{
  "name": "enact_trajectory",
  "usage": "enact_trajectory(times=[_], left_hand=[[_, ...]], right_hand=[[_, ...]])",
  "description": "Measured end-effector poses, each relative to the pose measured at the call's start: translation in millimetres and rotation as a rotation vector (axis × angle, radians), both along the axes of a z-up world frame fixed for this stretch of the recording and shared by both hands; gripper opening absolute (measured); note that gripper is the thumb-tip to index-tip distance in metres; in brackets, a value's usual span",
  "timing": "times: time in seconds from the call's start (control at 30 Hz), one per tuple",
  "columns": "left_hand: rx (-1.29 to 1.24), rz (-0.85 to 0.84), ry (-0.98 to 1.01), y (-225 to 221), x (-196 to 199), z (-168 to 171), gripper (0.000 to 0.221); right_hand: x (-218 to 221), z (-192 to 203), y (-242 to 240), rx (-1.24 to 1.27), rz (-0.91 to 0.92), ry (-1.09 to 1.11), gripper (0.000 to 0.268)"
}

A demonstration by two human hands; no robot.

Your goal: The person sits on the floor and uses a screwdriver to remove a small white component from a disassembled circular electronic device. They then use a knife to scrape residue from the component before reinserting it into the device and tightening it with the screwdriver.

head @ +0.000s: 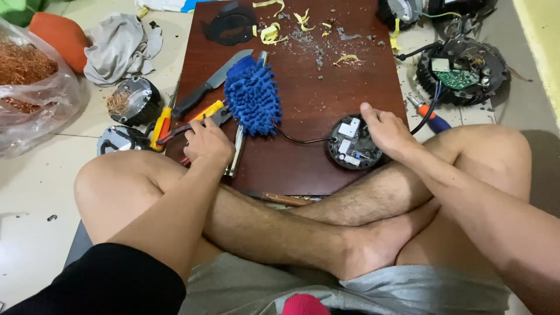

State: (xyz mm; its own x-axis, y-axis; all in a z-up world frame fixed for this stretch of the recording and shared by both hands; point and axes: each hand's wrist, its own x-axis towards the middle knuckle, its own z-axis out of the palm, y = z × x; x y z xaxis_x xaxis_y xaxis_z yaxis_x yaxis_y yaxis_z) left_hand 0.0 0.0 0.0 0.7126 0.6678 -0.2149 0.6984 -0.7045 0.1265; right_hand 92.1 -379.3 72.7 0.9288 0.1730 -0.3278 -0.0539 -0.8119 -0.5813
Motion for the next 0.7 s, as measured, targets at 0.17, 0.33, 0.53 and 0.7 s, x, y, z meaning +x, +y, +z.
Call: enact_trajectory(times=[0.17,0.33,0.53,0.7], left_hand=[[-0.031,-0.012,0.093,1,4,9,0.052],[-0.045,0.048,0.041,20,15,-42,0.039],[0.087,0.117,-0.200,7,6,-3,0.049],[0.268,0.217,-0.327,21,1,38,0.039]], right_hand=[[6,-7,-3,-0.013,0.000,0.047,0.094],[-2,5,-1,-0.043,0.021,0.087,0.095],[-3,5,-2,-0.020,0.016,0.048,0.091],[-2,5,0,-0.037,0.022,0.063,0.093]])
